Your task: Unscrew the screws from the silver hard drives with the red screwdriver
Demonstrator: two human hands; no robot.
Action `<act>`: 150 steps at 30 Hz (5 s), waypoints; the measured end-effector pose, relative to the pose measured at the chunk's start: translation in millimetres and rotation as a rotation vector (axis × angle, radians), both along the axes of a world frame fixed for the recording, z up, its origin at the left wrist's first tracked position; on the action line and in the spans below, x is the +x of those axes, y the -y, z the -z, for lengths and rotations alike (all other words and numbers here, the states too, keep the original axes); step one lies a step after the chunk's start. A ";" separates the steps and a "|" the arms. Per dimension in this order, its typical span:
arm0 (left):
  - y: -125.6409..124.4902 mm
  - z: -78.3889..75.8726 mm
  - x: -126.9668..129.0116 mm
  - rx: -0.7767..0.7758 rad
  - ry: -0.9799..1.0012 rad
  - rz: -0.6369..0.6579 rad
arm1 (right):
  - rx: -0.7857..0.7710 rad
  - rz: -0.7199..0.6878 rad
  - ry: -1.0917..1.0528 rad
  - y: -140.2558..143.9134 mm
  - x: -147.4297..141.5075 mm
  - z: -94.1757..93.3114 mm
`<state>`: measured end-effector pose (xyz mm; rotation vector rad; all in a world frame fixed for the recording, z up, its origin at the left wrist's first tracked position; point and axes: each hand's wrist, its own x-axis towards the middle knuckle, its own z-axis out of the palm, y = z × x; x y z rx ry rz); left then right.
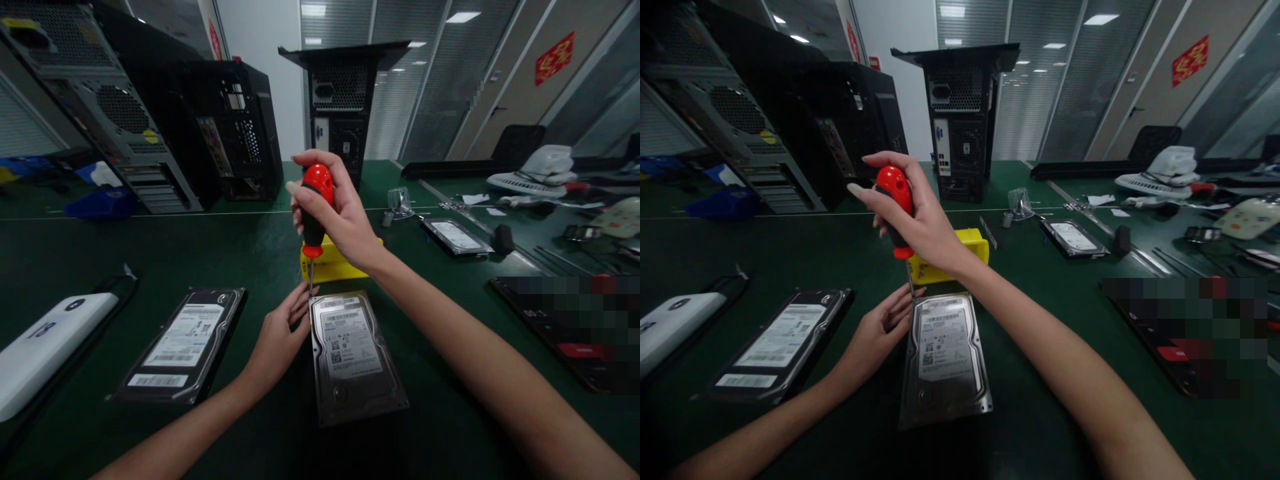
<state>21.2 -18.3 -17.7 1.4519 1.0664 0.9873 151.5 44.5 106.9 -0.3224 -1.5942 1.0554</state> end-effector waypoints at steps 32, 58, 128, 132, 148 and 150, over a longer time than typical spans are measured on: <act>1.4 0.3 -0.1 0.007 -0.015 -0.006 | -0.039 -0.177 0.043 -2.4 4.9 -1.2; -0.9 0.4 -1.6 -0.009 0.003 -0.003 | 0.032 -0.085 0.051 -3.8 5.4 -1.0; -0.3 2.8 0.6 0.029 0.026 -0.023 | -0.056 -0.066 0.057 10.6 -8.1 1.7; -0.8 3.2 0.6 0.025 0.023 -0.015 | -0.048 -0.088 0.040 4.5 -6.2 1.9; 0.1 3.0 -0.2 0.027 -0.005 -0.017 | -0.057 -0.109 0.154 18.0 -3.1 -4.0; 0.0 3.4 -0.3 0.025 -0.003 -0.021 | -0.074 -0.116 0.160 16.3 -3.2 -3.4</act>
